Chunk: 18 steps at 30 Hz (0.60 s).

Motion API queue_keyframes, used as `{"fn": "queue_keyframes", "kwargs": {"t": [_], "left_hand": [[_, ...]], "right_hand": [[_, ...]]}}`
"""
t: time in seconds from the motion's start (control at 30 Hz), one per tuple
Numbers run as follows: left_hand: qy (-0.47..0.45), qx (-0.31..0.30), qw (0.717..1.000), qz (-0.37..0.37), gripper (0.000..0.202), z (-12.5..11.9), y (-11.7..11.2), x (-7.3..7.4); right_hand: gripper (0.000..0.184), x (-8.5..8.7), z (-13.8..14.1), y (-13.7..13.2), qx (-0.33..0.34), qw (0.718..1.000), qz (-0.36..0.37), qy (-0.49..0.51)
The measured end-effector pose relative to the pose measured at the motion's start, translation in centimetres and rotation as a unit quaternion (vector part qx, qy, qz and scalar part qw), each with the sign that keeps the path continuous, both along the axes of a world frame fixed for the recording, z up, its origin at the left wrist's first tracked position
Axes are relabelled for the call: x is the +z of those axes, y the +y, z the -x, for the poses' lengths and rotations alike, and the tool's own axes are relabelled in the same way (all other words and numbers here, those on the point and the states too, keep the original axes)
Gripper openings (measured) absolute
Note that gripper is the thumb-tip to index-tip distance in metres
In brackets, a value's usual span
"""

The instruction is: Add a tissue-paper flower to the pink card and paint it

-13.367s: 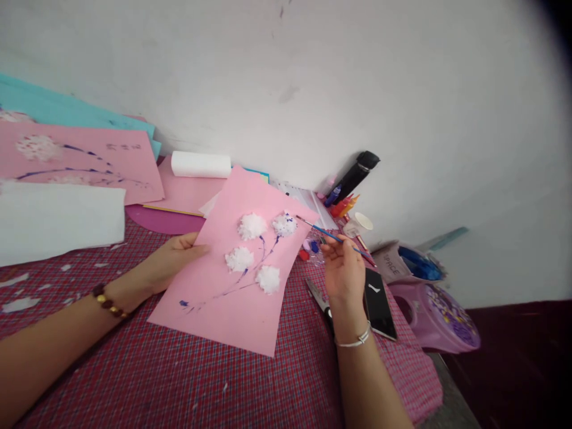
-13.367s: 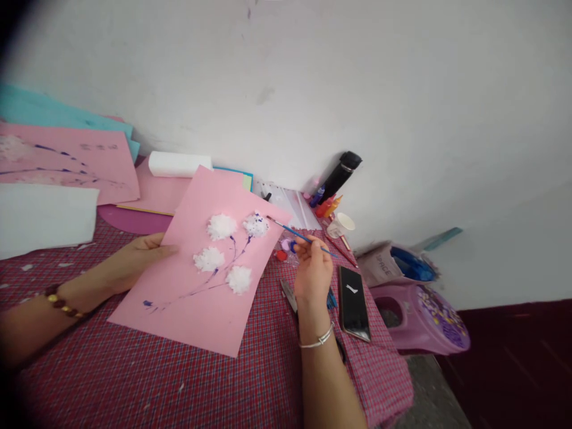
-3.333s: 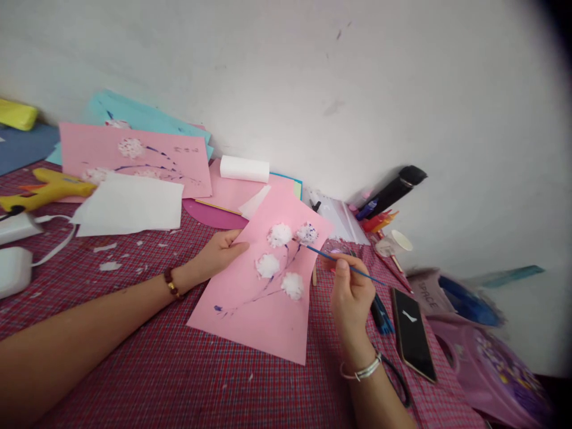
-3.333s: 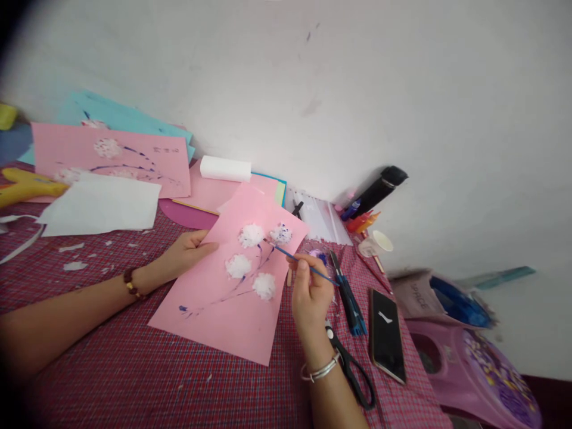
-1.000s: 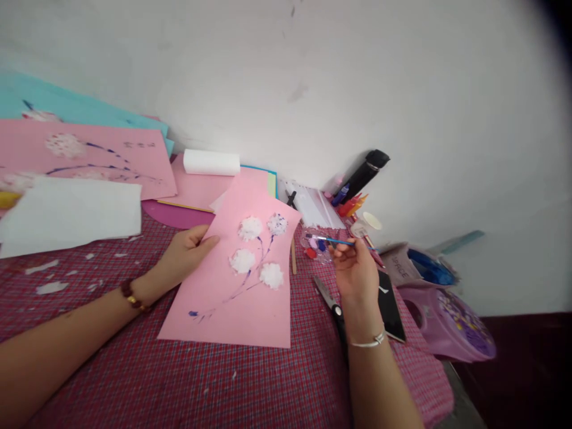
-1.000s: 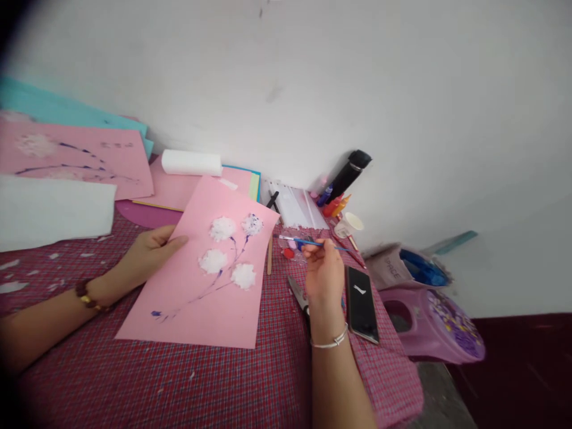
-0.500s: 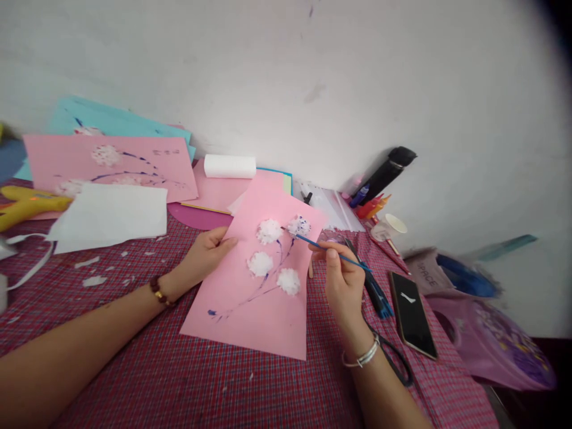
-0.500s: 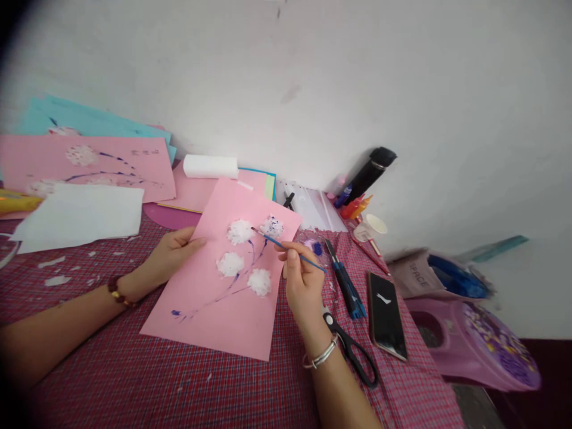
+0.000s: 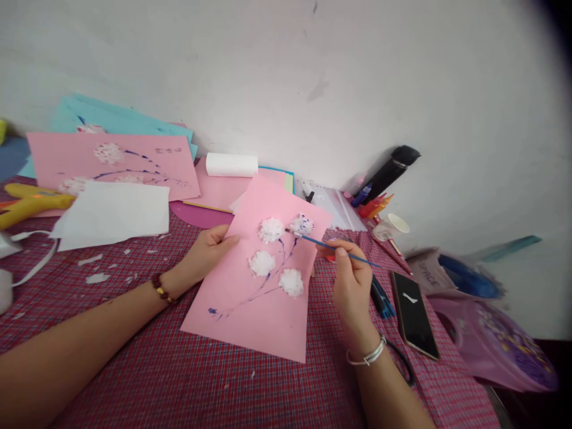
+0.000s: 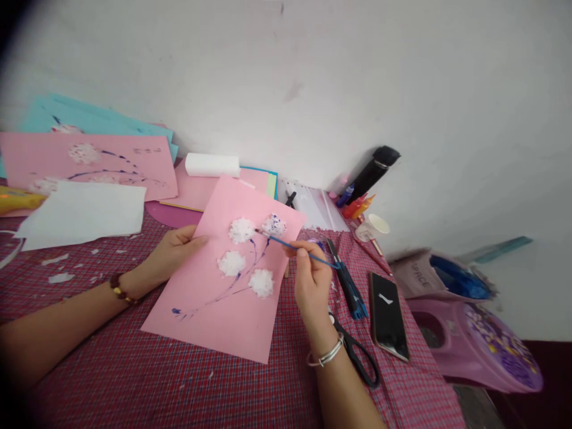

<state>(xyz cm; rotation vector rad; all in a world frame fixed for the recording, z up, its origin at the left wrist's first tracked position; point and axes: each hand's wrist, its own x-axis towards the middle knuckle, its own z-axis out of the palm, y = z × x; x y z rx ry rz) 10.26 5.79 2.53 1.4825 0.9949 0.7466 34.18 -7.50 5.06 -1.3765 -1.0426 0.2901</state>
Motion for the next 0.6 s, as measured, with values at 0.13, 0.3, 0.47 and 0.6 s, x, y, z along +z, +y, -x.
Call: {"fn": "queue_keyframes", "kwargs": {"t": [0.13, 0.3, 0.47, 0.6], "left_hand": [[-0.004, 0.0, 1.0, -0.001, 0.035, 0.0, 0.0, 0.1], [-0.024, -0.002, 1.0, 0.014, 0.036, 0.0, 0.1, -0.3], [-0.028, -0.01, 1.0, 0.0, 0.034, 0.0, 0.3, -0.9], [-0.012, -0.014, 0.998, -0.061, 0.027, 0.0, 0.3, -1.0]], "right_hand": [[0.02, 0.0, -0.2, 0.1, 0.001, 1.0, -0.007, 0.011], [0.021, -0.2, -0.4, 0.3, -0.002, 1.0, 0.005, 0.012], [0.02, -0.5, -0.6, 0.7, -0.002, 0.996, -0.028, 0.088], [0.02, -0.8, -0.1, 1.0, 0.035, 0.993, -0.013, 0.11]]}}
